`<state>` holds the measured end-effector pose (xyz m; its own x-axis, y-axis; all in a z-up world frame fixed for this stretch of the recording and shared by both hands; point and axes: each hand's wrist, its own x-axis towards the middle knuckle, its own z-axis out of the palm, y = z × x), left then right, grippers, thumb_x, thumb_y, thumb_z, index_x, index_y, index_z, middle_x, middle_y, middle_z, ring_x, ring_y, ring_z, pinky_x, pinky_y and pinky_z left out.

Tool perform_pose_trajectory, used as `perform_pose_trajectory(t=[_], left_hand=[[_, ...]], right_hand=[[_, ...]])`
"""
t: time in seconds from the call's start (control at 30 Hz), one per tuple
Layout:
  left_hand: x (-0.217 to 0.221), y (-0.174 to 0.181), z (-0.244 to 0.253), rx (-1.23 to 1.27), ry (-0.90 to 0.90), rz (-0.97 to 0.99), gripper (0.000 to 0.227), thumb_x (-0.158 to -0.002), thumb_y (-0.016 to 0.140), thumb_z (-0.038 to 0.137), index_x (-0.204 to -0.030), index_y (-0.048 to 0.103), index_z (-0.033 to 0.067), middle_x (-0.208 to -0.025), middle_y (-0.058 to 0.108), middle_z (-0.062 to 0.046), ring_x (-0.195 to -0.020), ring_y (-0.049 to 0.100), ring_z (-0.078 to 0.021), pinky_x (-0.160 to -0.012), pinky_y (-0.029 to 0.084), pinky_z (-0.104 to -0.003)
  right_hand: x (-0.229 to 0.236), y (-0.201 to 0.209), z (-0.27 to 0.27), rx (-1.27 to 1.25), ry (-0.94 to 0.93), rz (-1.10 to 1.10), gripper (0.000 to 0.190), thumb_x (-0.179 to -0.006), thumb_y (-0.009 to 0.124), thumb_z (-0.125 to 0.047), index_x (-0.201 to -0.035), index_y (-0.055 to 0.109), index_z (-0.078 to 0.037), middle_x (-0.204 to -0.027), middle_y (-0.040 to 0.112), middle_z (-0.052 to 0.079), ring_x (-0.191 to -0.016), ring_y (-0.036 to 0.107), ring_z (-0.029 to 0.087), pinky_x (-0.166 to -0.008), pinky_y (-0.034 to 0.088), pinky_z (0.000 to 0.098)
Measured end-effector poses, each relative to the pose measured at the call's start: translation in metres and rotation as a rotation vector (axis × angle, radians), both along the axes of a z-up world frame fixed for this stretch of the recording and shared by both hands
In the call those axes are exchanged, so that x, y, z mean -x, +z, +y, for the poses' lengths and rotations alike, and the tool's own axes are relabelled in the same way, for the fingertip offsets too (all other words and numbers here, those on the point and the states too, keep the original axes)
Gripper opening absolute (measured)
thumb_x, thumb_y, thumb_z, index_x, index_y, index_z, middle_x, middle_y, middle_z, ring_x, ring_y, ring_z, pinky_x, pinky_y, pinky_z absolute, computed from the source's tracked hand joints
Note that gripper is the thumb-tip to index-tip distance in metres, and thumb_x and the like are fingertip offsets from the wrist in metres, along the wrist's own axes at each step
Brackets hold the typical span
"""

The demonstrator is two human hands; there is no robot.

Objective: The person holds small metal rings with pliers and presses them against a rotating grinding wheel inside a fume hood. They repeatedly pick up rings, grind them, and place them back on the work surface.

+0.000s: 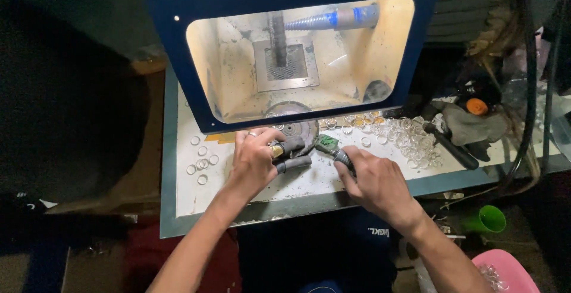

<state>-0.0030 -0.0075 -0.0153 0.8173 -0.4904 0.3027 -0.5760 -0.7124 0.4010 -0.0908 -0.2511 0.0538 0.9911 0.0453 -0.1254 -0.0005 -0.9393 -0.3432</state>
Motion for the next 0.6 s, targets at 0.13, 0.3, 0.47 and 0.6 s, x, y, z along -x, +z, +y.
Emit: perform_pose_trajectory(t=[0.13, 0.3, 0.47, 0.6], left_hand=[[-0.005, -0.008, 0.003, -0.015, -0.055, 0.015, 0.021, -0.064, 0.087, 0.006, -0.083, 0.082, 0.0133, -0.112, 0.074, 0.007, -0.116, 0.063, -0.0231, -0.094, 0.045, -0.047], [-0.017, -0.027, 0.006, -0.068, -0.142, -0.067, 0.024, -0.053, 0.083, -0.004, -0.069, 0.078, 0.0118, -0.109, 0.071, 0.011, -0.108, 0.063, -0.0257, -0.082, 0.048, -0.044], [-0.009, 0.008, 0.003, -0.100, -0.135, -0.048, 0.025, -0.060, 0.083, -0.004, -0.077, 0.082, 0.0135, -0.107, 0.073, 0.007, -0.102, 0.065, -0.0257, -0.079, 0.051, -0.042], [-0.012, -0.002, 0.005, -0.086, -0.152, -0.078, 0.028, -0.059, 0.080, -0.007, -0.078, 0.082, 0.0128, -0.106, 0.073, 0.008, -0.091, 0.064, -0.0231, -0.072, 0.051, -0.039]], right_hand=[[-0.010, 0.000, 0.009, 0.023, 0.138, 0.059, 0.050, -0.100, 0.040, -0.050, -0.119, 0.064, -0.011, -0.089, 0.074, 0.019, -0.081, 0.075, 0.046, -0.072, 0.060, 0.0565], [-0.022, 0.006, 0.015, 0.063, 0.298, 0.071, 0.044, -0.101, 0.038, -0.044, -0.121, 0.062, -0.013, -0.088, 0.073, 0.017, -0.078, 0.077, 0.042, -0.070, 0.061, 0.0530], [-0.025, 0.001, 0.017, 0.162, 0.336, 0.014, 0.038, -0.101, 0.042, -0.043, -0.114, 0.062, -0.012, -0.082, 0.071, 0.015, -0.074, 0.076, 0.040, -0.067, 0.061, 0.0502], [-0.028, -0.002, 0.017, 0.186, 0.357, 0.021, 0.041, -0.101, 0.042, -0.043, -0.124, 0.061, -0.015, -0.085, 0.071, 0.015, -0.072, 0.076, 0.040, -0.067, 0.062, 0.0485]])
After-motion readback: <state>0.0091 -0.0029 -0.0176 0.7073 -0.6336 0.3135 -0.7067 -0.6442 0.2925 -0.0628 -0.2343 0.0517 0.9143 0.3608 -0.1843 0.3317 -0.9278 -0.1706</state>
